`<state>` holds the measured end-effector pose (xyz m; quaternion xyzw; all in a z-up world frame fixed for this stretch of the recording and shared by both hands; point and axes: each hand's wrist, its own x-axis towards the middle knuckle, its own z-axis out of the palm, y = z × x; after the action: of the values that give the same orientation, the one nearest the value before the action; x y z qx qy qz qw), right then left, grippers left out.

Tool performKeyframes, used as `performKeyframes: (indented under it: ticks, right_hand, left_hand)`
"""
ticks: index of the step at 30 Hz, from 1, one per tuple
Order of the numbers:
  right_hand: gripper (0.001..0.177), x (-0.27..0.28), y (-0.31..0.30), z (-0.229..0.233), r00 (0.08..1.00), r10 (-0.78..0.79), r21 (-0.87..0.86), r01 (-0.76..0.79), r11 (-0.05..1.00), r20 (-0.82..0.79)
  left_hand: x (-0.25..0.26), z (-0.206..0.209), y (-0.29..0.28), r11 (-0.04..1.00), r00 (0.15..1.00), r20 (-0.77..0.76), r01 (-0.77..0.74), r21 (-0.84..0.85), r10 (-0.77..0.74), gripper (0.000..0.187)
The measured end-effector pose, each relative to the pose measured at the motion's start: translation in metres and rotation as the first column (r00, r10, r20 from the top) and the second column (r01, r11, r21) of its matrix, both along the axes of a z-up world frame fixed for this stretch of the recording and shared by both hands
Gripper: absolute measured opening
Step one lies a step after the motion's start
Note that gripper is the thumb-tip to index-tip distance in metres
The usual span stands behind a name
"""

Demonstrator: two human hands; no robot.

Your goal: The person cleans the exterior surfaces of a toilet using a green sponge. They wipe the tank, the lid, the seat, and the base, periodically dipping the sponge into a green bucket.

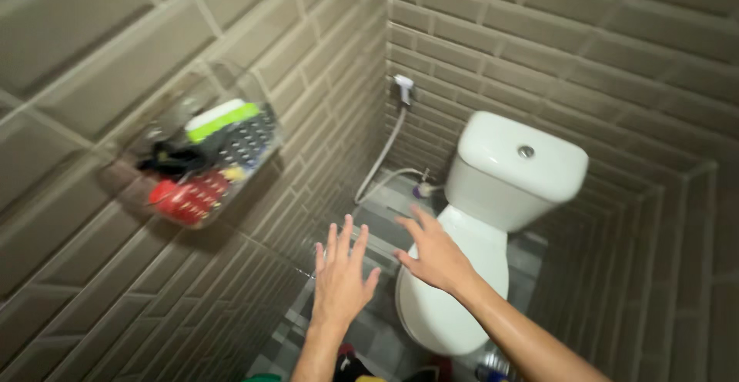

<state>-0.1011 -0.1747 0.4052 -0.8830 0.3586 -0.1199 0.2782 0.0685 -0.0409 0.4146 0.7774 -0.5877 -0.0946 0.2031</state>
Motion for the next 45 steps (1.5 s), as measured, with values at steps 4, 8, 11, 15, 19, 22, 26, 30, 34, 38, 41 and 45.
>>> performKeyframes:
  ticks: [4, 8, 11, 15, 19, 22, 26, 30, 34, 38, 41, 45]
  right_hand:
    - [0.046, 0.08, 0.002, 0.089, 0.965, 0.258, -0.036, -0.257, 0.966, 0.054]
    - [0.04, 0.16, 0.013, 0.159, 0.874, 0.402, -0.278, -0.329, 0.903, 0.272]
    - [0.039, 0.221, 0.012, 0.184, 0.846, 0.45, -0.593, -0.212, 0.777, 0.287]
    - [0.029, 0.289, -0.012, 0.187, 0.925, 0.369, -0.577, -0.254, 0.776, 0.088]
    - [0.016, 0.341, -0.032, 0.175, 0.925, 0.187, -0.511, -0.342, 0.789, -0.331]
    - [0.012, 0.364, -0.039, 0.172, 0.932, 0.178, -0.482, -0.319, 0.816, -0.315]
    - [0.024, 0.342, -0.047, 0.185, 0.92, 0.279, -0.549, -0.389, 0.739, -0.276]
    - [0.048, 0.272, -0.042, 0.196, 0.857, 0.327, -0.396, -0.162, 0.904, 0.397]
    - [0.051, 0.19, 0.009, 0.162, 0.432, -0.209, 0.309, -0.175, 0.935, 0.877]
    - [0.049, 0.122, 0.054, 0.105, 0.129, -0.873, 0.821, -0.426, 0.381, 0.471]
    - [0.06, 0.073, 0.081, 0.052, 0.057, -0.976, 0.796, -0.589, 0.136, 0.209]
    - [0.04, 0.011, 0.095, 0.007, 0.134, -0.977, 0.945, -0.304, 0.12, 0.167]
  left_hand:
    - [0.033, 0.021, 0.01, 0.995, 0.995, 0.002, -0.099, -0.032, 0.099, 0.085]
    - [0.063, 0.029, 0.012, 0.993, 0.993, 0.008, -0.115, 0.029, 0.114, 0.085]
    - [0.086, 0.034, 0.011, 0.997, 0.995, 0.08, -0.049, -0.064, 0.054, 0.083]
    - [0.116, 0.04, 0.0, 0.968, 0.995, 0.076, 0.076, -0.238, -0.059, 0.086]
    - [0.141, 0.029, -0.011, 0.944, 0.985, 0.086, 0.17, -0.281, -0.151, 0.077]
    - [0.154, 0.022, -0.023, 0.942, 0.973, 0.094, 0.227, -0.247, -0.21, 0.075]
    - [0.161, 0.025, -0.024, 0.937, 0.958, 0.057, 0.288, -0.197, -0.282, 0.068]
    - [0.167, 0.038, -0.037, 0.925, 0.941, 0.024, 0.337, -0.174, -0.338, 0.071]
    - [0.156, 0.04, -0.033, 0.926, 0.932, -0.044, 0.351, -0.14, -0.36, 0.07]
    - [0.132, 0.034, -0.042, 0.903, 0.902, -0.039, 0.429, -0.017, -0.43, 0.072]
    - [0.101, 0.018, -0.047, 0.857, 0.857, -0.071, 0.514, 0.047, -0.51, 0.074]
    - [0.04, 0.0, -0.066, 0.8, 0.802, -0.049, 0.597, 0.062, -0.595, 0.071]
